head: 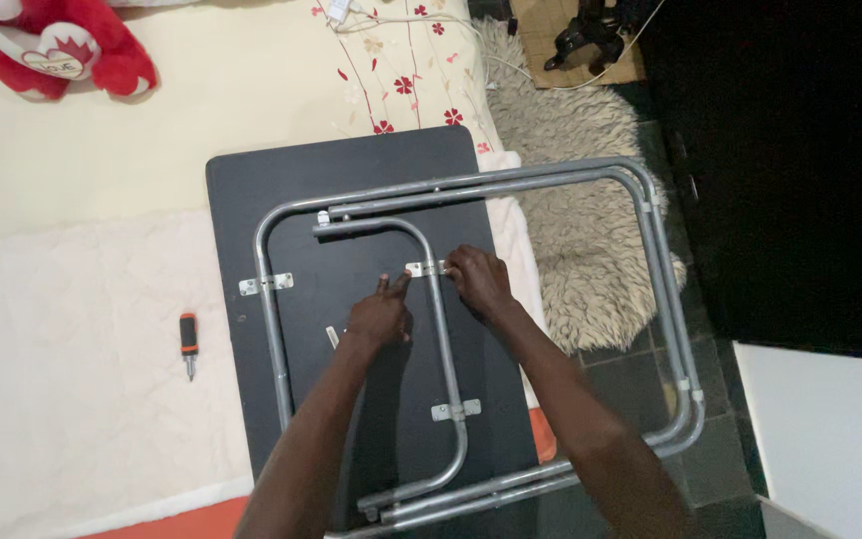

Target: The person assembles a metal table frame by attaching metal brackets to the frame using screws. They position the brackets, insert screws, and tighten them by hand at multiple locations on the frame.

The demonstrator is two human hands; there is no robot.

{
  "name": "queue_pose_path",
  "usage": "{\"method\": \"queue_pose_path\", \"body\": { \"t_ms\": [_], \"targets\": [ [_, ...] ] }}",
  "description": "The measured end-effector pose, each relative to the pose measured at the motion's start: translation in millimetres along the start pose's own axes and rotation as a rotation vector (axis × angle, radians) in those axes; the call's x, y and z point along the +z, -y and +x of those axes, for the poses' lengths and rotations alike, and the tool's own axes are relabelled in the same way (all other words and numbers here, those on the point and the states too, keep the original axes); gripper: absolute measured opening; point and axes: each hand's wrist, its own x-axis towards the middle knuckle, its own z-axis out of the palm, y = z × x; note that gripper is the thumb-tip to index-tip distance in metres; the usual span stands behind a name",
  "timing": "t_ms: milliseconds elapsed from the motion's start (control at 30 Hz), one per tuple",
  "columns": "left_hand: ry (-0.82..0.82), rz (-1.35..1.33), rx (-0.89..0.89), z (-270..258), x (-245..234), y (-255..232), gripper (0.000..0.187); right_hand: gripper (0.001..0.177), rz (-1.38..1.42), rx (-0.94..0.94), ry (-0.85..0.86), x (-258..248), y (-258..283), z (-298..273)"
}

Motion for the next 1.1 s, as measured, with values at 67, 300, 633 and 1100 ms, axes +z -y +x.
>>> {"method": "queue_pose_path", "body": {
  "t_ms": [67,300,633,1100],
  "targets": [
    [-0.003,0.023,0.040,-3,-1,1,0.090,0.008,-0.159,-0.075,0.040,4,-2,6],
    [-0.009,0.109,0.115,-6,-7,-1,0.060,0.013,-0.545,-0.315,0.123,14,-9,16],
    [0.059,-0.008,-0.002,-9,-12,1,0.095,0.023,-0.262,-0.049,0.207,0,0,13],
    [0.053,0.015,-0.018,-4,-8,-1,0.114,0.015,-0.444,-0.389,0.203,-7,-11,13]
  ]
}}
